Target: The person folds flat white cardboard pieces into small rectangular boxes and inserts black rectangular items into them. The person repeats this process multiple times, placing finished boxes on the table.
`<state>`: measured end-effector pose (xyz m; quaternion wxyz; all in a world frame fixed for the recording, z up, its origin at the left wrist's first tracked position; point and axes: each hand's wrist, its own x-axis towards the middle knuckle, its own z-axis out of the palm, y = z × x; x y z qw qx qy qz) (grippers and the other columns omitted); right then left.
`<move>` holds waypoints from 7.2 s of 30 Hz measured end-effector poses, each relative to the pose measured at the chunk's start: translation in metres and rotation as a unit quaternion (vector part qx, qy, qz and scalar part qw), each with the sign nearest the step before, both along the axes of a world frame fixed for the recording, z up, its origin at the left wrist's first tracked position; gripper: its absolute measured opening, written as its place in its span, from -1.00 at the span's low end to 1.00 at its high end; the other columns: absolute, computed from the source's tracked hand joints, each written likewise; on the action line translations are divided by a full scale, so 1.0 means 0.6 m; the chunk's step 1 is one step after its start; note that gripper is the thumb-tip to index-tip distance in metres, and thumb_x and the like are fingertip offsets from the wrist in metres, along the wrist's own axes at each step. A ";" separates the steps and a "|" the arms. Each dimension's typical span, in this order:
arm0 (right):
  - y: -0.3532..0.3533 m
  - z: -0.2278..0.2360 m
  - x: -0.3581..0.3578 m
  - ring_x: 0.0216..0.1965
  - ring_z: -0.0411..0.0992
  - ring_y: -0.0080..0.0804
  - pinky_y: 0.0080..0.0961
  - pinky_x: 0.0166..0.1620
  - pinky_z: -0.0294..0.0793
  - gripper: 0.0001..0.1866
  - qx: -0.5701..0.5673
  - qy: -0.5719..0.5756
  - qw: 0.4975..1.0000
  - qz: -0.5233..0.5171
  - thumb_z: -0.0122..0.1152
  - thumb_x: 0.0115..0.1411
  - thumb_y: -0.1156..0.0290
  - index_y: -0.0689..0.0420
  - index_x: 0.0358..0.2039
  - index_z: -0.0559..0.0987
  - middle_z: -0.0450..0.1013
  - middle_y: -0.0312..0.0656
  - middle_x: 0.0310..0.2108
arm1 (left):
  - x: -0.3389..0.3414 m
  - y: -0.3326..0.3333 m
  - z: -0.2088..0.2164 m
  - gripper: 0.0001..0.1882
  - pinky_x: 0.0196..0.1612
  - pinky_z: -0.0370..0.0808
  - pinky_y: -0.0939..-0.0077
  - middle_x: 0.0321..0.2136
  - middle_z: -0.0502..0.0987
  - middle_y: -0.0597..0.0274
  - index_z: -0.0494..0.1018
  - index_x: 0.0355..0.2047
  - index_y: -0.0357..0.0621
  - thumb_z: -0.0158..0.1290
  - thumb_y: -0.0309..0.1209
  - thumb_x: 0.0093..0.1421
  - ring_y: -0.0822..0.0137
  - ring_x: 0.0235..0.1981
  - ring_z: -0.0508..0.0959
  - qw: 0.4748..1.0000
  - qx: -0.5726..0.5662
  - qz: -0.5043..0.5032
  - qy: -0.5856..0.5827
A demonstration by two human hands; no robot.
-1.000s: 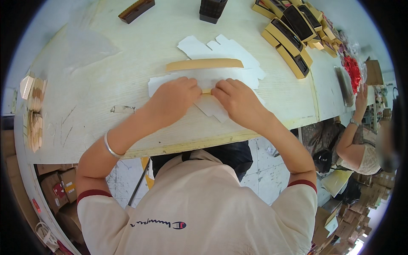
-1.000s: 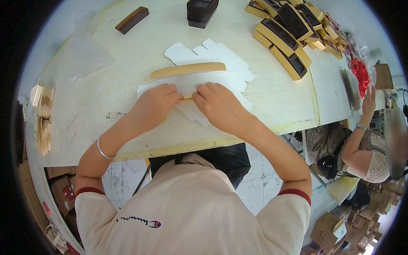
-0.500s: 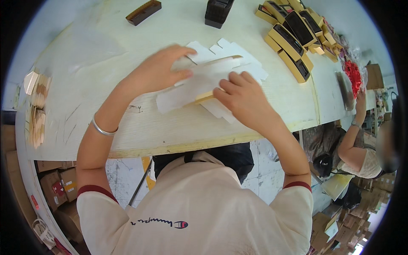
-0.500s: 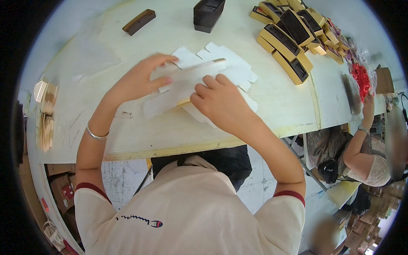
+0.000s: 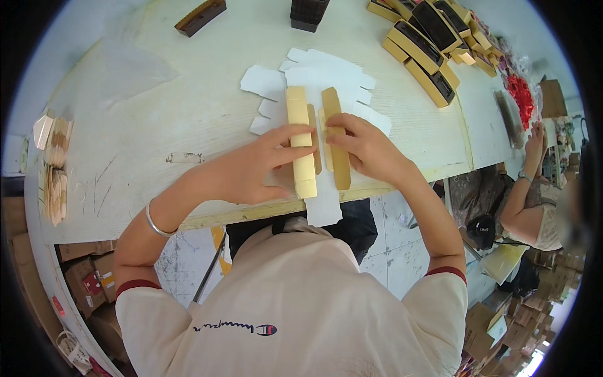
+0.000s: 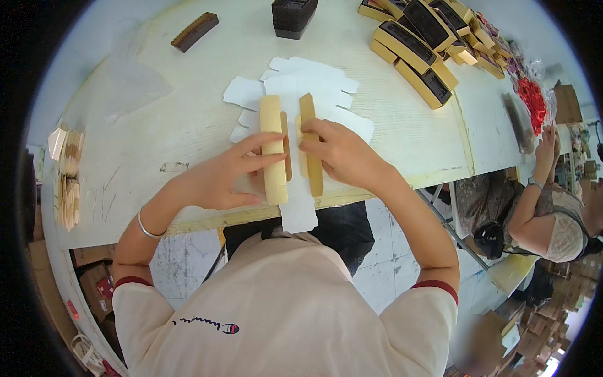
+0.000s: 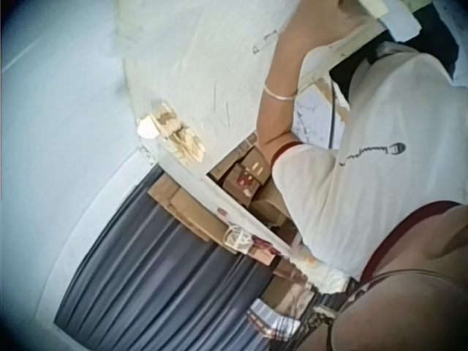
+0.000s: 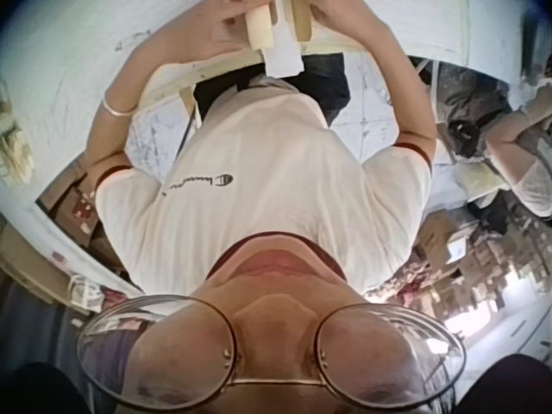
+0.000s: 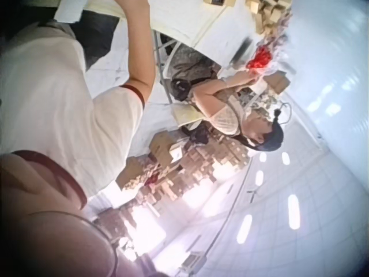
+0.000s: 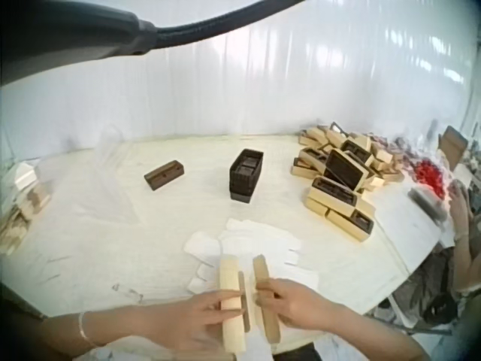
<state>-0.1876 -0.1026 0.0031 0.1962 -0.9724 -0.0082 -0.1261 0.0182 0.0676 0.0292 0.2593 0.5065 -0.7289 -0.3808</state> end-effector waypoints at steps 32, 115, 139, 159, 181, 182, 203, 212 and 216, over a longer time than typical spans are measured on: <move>0.075 0.082 -0.014 -0.05 0.38 -0.04 -0.31 -0.10 0.40 -0.23 0.269 0.118 0.955 -0.034 0.28 -0.10 0.64 0.04 0.16 0.23 0.19 -0.02 0.15 | -0.056 0.002 -0.035 -0.97 -0.46 0.43 0.40 -0.52 0.45 0.24 0.54 -0.47 -0.20 0.15 -0.54 0.02 0.22 -0.51 0.51 0.966 -0.150 0.196 -0.072; 0.081 0.065 0.004 -0.34 0.37 -0.19 -0.35 -0.26 0.36 -0.66 0.071 -0.076 0.993 -0.057 0.31 -0.06 0.49 0.19 -0.21 0.52 0.38 -0.11 -0.35 | -0.029 0.004 -0.040 -0.74 -0.20 0.46 0.33 -0.19 0.40 0.15 0.45 -0.27 -0.07 0.14 -0.41 -0.03 0.19 -0.22 0.45 0.917 -0.241 0.175 -0.266; 0.061 0.010 0.021 -0.47 0.32 -0.20 -0.35 -0.39 0.33 -0.76 0.231 -0.018 0.971 -0.054 0.24 -0.05 0.64 0.17 -0.37 0.39 0.31 -0.17 -0.52 | -0.057 -0.016 -0.023 -0.84 -0.42 0.41 0.33 -0.50 0.47 0.25 0.45 -0.38 -0.12 0.16 -0.50 -0.02 0.16 -0.42 0.49 0.973 -0.085 0.204 -0.067; 0.060 -0.012 0.027 -0.23 0.42 -0.17 -0.38 -0.19 0.44 -0.52 0.012 -0.169 0.985 0.019 0.32 -0.12 0.59 0.18 -0.11 0.46 0.43 -0.06 -0.17 | -0.006 -0.014 -0.032 -0.87 -0.41 0.39 0.59 -0.44 0.48 0.26 0.53 -0.32 -0.27 0.15 -0.50 0.10 0.46 -0.49 0.45 0.983 -0.039 0.177 0.025; 0.056 0.005 0.065 -0.42 0.35 -0.28 -0.45 -0.29 0.26 -0.83 -0.052 -0.005 0.999 -0.013 0.20 -0.10 0.50 0.12 -0.40 0.53 0.35 -0.24 -0.46 | -0.038 -0.009 -0.060 -0.84 -0.46 0.38 0.38 -0.43 0.43 0.16 0.47 -0.41 -0.23 0.19 -0.46 0.01 0.11 -0.49 0.47 0.946 -0.176 0.250 -0.110; 0.051 0.016 0.069 -0.41 0.36 -0.27 -0.45 -0.28 0.26 -0.86 -0.045 0.041 0.998 -0.005 0.20 -0.06 0.48 0.13 -0.41 0.53 0.35 -0.24 -0.47 | -0.036 -0.011 -0.055 -0.86 -0.46 0.38 0.37 -0.45 0.43 0.16 0.47 -0.43 -0.24 0.19 -0.46 0.02 0.11 -0.49 0.47 0.951 -0.154 0.249 -0.102; -0.093 0.078 0.311 -0.07 0.40 -0.17 -0.34 -0.08 0.44 -0.63 -0.111 -0.127 0.984 -0.050 0.21 0.07 0.48 0.19 -0.07 0.45 0.39 -0.12 -0.05 | 0.030 -0.001 -0.013 -0.50 -0.03 0.40 0.22 0.08 0.22 -0.05 0.28 -0.10 -0.16 0.23 -0.33 -0.02 -0.04 -0.01 0.38 0.945 -0.108 0.253 -0.179; -0.115 0.001 0.577 0.15 0.23 -0.14 -0.17 0.09 0.30 -0.58 -0.172 -0.013 0.982 -0.074 0.11 0.18 0.32 0.07 0.07 0.38 0.25 -0.12 0.15 | 0.058 -0.004 -0.047 -0.40 0.11 0.25 0.16 0.04 0.33 0.04 0.24 0.03 -0.13 0.22 -0.35 -0.01 0.01 0.08 0.32 0.950 -0.137 0.275 -0.057; -0.082 0.012 0.560 -0.04 0.34 -0.14 -0.26 0.00 0.31 -0.79 -0.100 0.013 0.994 -0.043 -0.04 0.28 0.32 0.10 -0.13 0.46 0.40 -0.11 -0.10 | 0.060 0.000 -0.052 -0.40 0.14 0.19 0.12 0.02 0.36 0.05 0.26 0.02 -0.12 0.23 -0.31 -0.02 0.02 0.07 0.32 0.947 -0.134 0.286 -0.060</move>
